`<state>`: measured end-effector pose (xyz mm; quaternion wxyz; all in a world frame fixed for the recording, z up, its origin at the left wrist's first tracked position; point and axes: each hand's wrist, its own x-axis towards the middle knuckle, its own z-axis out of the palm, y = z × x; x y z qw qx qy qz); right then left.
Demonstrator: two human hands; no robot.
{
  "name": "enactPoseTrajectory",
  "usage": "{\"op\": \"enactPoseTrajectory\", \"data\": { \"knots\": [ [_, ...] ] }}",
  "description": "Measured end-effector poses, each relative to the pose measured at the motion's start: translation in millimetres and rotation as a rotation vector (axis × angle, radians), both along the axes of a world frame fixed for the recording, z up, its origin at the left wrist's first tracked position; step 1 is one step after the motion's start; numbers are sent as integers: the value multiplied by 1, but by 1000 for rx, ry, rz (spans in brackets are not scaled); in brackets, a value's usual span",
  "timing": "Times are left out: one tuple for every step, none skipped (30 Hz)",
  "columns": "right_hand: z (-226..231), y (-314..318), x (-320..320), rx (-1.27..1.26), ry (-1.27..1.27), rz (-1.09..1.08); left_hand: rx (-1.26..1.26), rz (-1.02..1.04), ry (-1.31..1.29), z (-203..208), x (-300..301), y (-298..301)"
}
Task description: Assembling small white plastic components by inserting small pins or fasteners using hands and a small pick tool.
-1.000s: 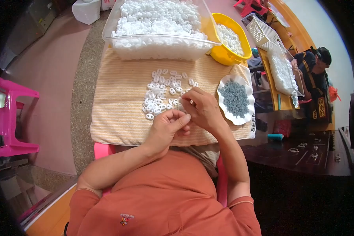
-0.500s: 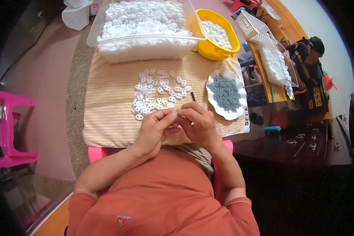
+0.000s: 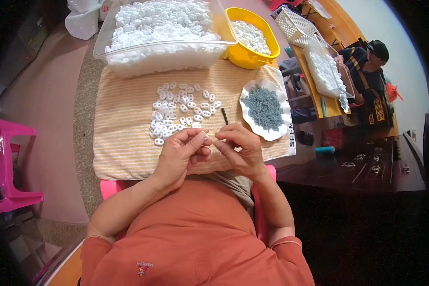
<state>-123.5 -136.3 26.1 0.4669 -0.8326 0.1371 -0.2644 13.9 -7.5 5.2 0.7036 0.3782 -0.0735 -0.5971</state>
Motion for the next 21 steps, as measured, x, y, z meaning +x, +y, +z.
{"op": "enactPoseTrajectory", "data": {
  "knots": [
    [0,-2,-3,-41,3,-38,1,1,1,-1,0,1],
    [1,-4,-6,-83,6,-77,-13,-8,-11,-2,1,2],
    [2,-5,-9,-87,10,-113,-28,-21,-21,-3,1,2],
    [3,-8,-13,-89,12,-115,-30,-23,-19,-2,0,2],
    [4,-11,-16,-113,9,-148,-27,-21,-14,-1,0,1],
    [6,-14,-19,-137,5,-178,-24,-16,-10,0,-1,1],
    [8,-16,-21,-104,3,-203,-25,-16,-10,0,-1,1],
    [8,-20,-25,-104,3,-203,-26,-7,-18,-1,-1,1],
    [7,-25,-30,-131,21,-234,-28,-1,-25,-1,-2,1],
    [6,-31,-34,-158,38,-264,-30,-3,-24,-1,-2,1],
    [5,-36,-37,-186,33,-285,-27,7,-33,0,-3,1],
    [5,-40,-40,-186,33,-287,-23,17,-42,-1,-3,1],
    [5,-44,-43,-245,72,-330,-22,15,-42,0,-3,1],
    [5,-49,-46,-304,112,-373,-20,6,-29,2,-3,1],
    [2,-55,-48,-335,114,-388,-18,-2,-17,2,-2,1],
    [2,-60,-51,-335,114,-389,-18,-3,-17,1,-2,1],
    [3,-63,-52,-381,178,-410,-15,-11,-18,0,-2,1],
    [3,-65,-54,-426,242,-430,-11,-17,-18,-1,-2,1],
    [3,-68,-54,-425,243,-431,-9,-18,-18,0,-3,2],
    [4,-71,-55,-465,294,-422,7,-30,-37,0,-3,2],
    [4,-73,-54,-506,345,-413,23,-42,-55,1,-3,3]
  ]
}}
